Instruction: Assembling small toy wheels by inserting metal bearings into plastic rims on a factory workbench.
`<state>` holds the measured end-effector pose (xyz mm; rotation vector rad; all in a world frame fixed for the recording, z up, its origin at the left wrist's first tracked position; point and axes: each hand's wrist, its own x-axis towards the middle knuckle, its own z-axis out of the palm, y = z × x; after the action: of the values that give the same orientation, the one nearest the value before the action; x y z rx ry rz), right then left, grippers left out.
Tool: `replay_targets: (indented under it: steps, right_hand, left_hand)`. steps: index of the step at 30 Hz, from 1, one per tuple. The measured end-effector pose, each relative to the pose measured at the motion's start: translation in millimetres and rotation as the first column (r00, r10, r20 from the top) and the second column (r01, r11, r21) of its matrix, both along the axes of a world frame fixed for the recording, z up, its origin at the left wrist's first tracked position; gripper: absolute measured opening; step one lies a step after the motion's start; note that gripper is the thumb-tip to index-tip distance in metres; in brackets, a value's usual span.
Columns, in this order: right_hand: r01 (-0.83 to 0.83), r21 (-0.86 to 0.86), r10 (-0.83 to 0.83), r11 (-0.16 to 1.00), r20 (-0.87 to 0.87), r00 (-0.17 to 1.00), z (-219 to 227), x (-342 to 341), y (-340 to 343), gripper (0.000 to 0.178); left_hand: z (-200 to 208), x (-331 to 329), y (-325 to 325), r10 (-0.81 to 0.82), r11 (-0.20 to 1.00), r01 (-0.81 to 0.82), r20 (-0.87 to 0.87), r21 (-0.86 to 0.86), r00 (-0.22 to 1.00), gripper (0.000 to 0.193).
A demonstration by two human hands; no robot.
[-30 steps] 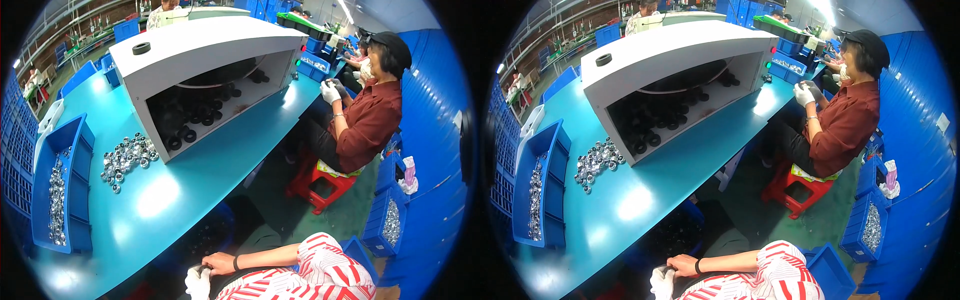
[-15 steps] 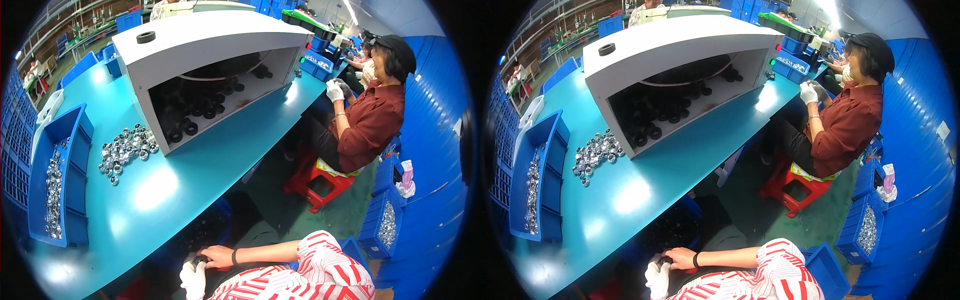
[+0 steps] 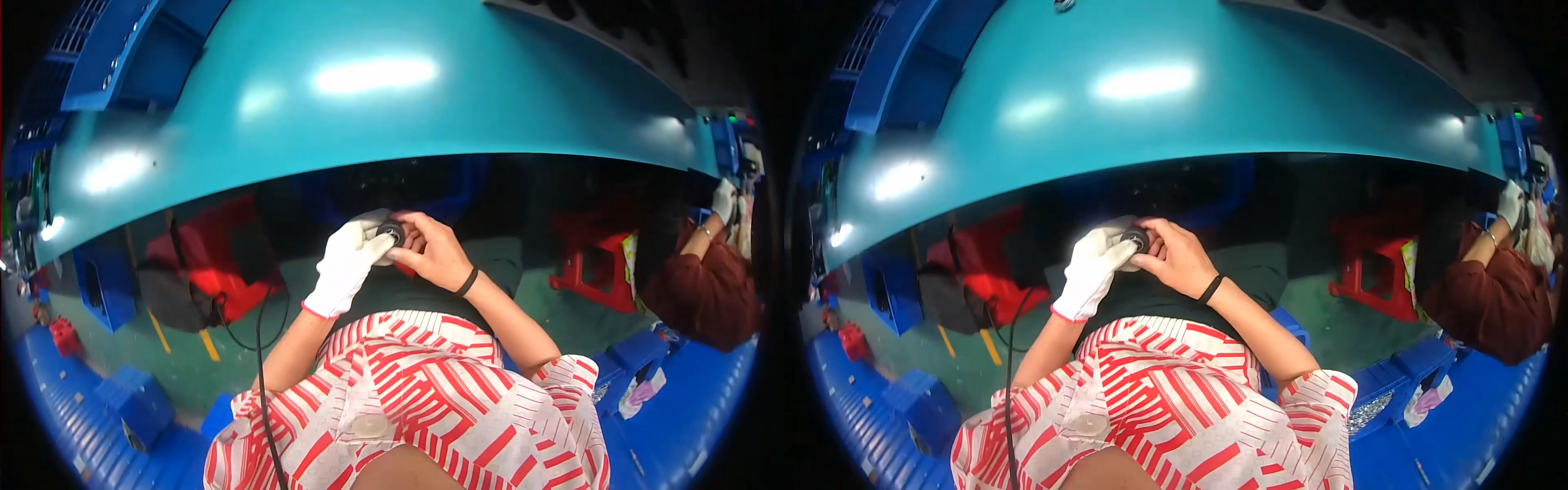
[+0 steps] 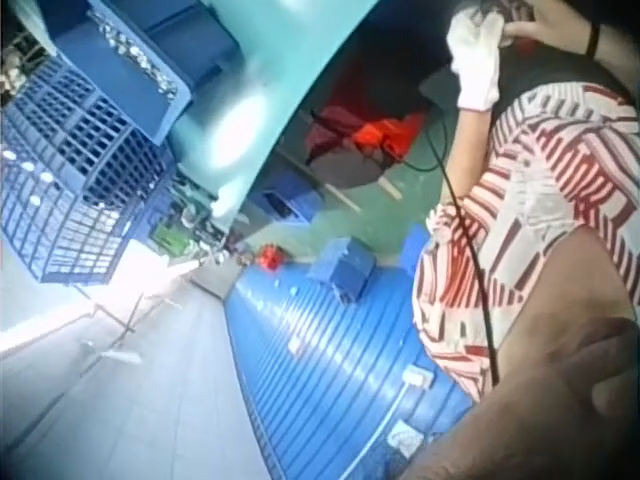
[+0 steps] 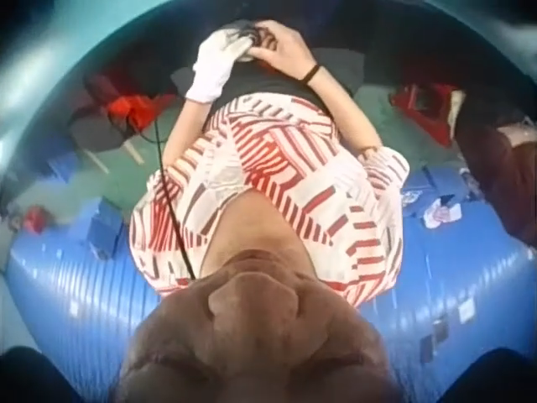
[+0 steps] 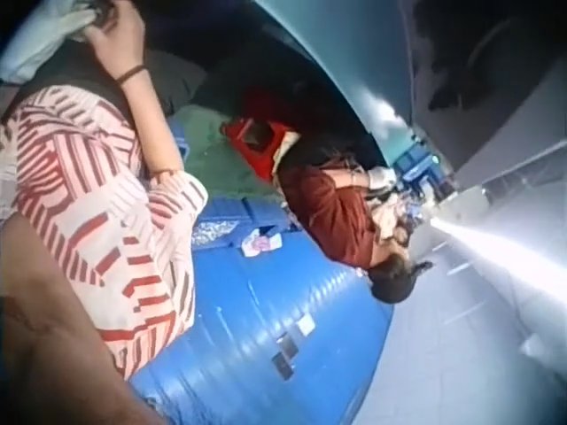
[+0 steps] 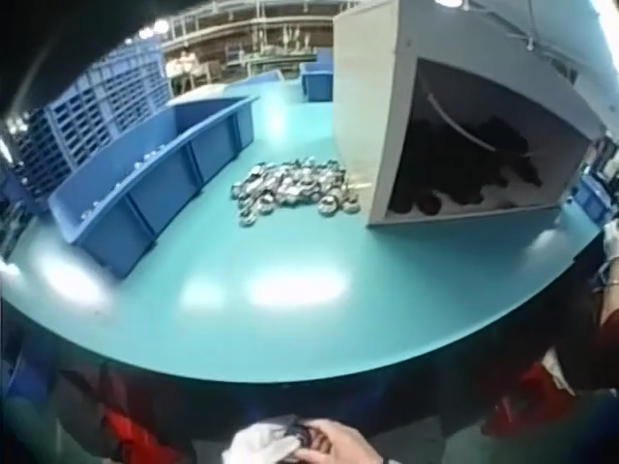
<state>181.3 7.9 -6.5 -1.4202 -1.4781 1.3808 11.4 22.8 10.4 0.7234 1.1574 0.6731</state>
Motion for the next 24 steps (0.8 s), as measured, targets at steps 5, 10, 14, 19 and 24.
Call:
replay_targets:
  steps: [5,10,14,19,24]
  right_hand:
    - [-0.035,-0.077,0.029,0.996,-0.074,0.997,-2.9,-9.8,-5.8,0.043]
    - [-0.031,-0.151,0.012,0.988,-0.125,0.992,-4.7,-12.6,-12.4,0.044]
    - [-0.152,0.064,0.146,0.986,0.091,0.985,-0.3,-11.2,-10.5,0.050]
    - [-0.186,0.130,0.146,0.974,0.268,0.952,-2.0,-12.0,-5.3,0.047]
    - [-0.160,0.314,0.036,0.936,0.368,0.929,0.0,-19.1,-2.7,0.048]
  left_hand:
    - [-4.4,-11.3,-9.5,0.043,0.998,-0.046,-0.076,-0.044,0.996,0.035]
    - [-18.6,-19.1,-21.9,0.139,0.978,-0.096,0.234,-0.183,0.962,0.034]
    - [-4.5,-15.0,-18.4,0.015,1.000,-0.015,-0.015,-0.024,1.000,0.038]
    - [-5.2,-13.7,-13.8,0.046,0.998,-0.047,0.024,0.033,0.999,0.038]
    - [-12.6,-8.4,-18.3,0.112,0.990,-0.113,0.020,0.086,0.993,0.044]
